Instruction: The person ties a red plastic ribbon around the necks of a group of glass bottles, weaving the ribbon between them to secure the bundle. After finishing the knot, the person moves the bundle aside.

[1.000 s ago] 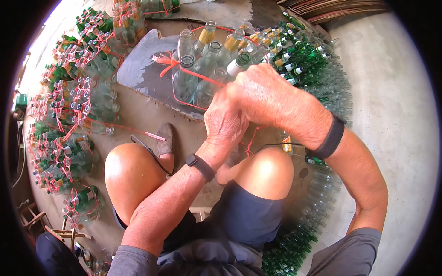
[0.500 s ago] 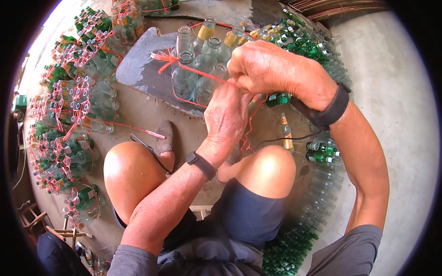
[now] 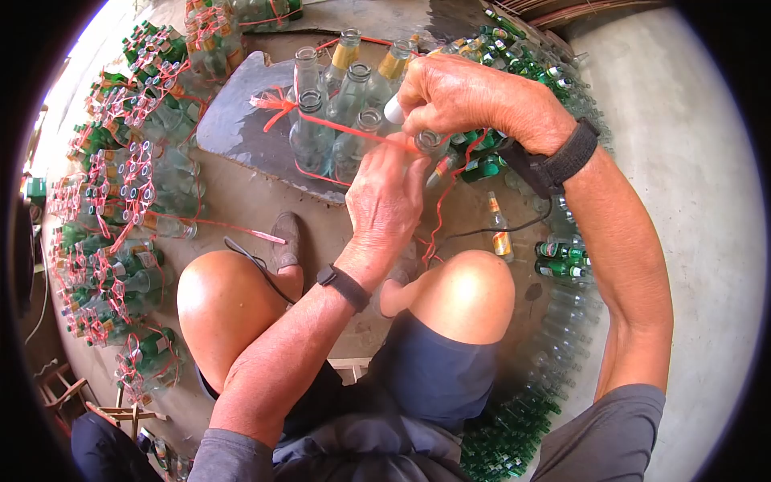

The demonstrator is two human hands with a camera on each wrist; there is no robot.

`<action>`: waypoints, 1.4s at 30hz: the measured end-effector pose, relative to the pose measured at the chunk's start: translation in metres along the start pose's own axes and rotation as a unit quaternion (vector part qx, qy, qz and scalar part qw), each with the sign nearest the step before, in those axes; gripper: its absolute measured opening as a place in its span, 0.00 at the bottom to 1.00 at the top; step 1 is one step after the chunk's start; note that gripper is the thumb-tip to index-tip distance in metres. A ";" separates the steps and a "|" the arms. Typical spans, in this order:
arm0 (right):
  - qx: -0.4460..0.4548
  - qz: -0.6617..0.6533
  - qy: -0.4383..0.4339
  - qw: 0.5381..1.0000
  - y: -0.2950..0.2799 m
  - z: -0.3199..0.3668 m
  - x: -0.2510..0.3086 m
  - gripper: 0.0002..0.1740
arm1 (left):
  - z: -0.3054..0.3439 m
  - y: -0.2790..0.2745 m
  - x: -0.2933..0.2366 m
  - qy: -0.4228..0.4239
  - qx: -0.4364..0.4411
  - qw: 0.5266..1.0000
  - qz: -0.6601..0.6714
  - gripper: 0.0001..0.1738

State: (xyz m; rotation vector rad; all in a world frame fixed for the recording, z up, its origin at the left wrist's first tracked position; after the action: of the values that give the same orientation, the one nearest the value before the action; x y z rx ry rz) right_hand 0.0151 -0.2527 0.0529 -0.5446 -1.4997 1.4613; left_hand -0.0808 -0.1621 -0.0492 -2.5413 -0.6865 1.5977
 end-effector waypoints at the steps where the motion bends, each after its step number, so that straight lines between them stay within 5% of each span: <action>1: 0.004 0.014 -0.001 1.000 0.000 0.001 0.000 0.12 | 0.000 0.000 0.000 0.005 -0.002 1.000 -0.002 0.19; 7: -0.056 -0.018 0.018 0.998 0.002 0.014 -0.011 0.12 | 0.001 0.003 0.002 -0.003 0.035 0.999 -0.018 0.25; 14: -0.086 -0.031 0.072 0.993 0.009 0.031 -0.020 0.11 | 0.002 0.002 0.002 0.003 0.000 1.000 0.006 0.19; 20: -0.164 0.025 0.094 0.982 0.012 0.049 -0.020 0.12 | 0.001 0.002 0.003 0.001 0.010 1.000 -0.001 0.19; 25: -0.259 -0.056 0.152 0.952 0.017 0.071 -0.011 0.10 | 0.002 0.002 0.003 -0.009 0.007 1.000 0.008 0.19; 31: -0.344 -0.020 0.159 0.925 0.037 0.099 -0.004 0.06 | 0.001 0.001 0.001 -0.012 0.028 0.999 -0.012 0.24; 34: -0.436 0.050 0.074 0.895 0.037 0.111 0.011 0.07 | 0.000 0.001 0.001 -0.006 0.029 0.999 -0.014 0.23; 42: -0.350 0.149 0.073 0.922 0.039 0.119 0.027 0.08 | -0.001 0.001 0.001 -0.005 0.030 0.999 -0.017 0.22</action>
State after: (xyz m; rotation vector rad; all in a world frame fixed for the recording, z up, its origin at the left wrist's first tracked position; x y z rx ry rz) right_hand -0.1086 -0.2842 0.0427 -1.3301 -1.8620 1.0272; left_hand -0.0792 -0.1627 -0.0498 -2.4684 -0.6690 1.5970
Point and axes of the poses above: each hand's wrist, its own z-axis away from the middle knuckle, its own y-axis out of the palm, x = y × z, the point moved 7 cm from there along -z, towards the middle knuckle, and after that the axes turned 13 degrees about -x, right-handed, at the moved point
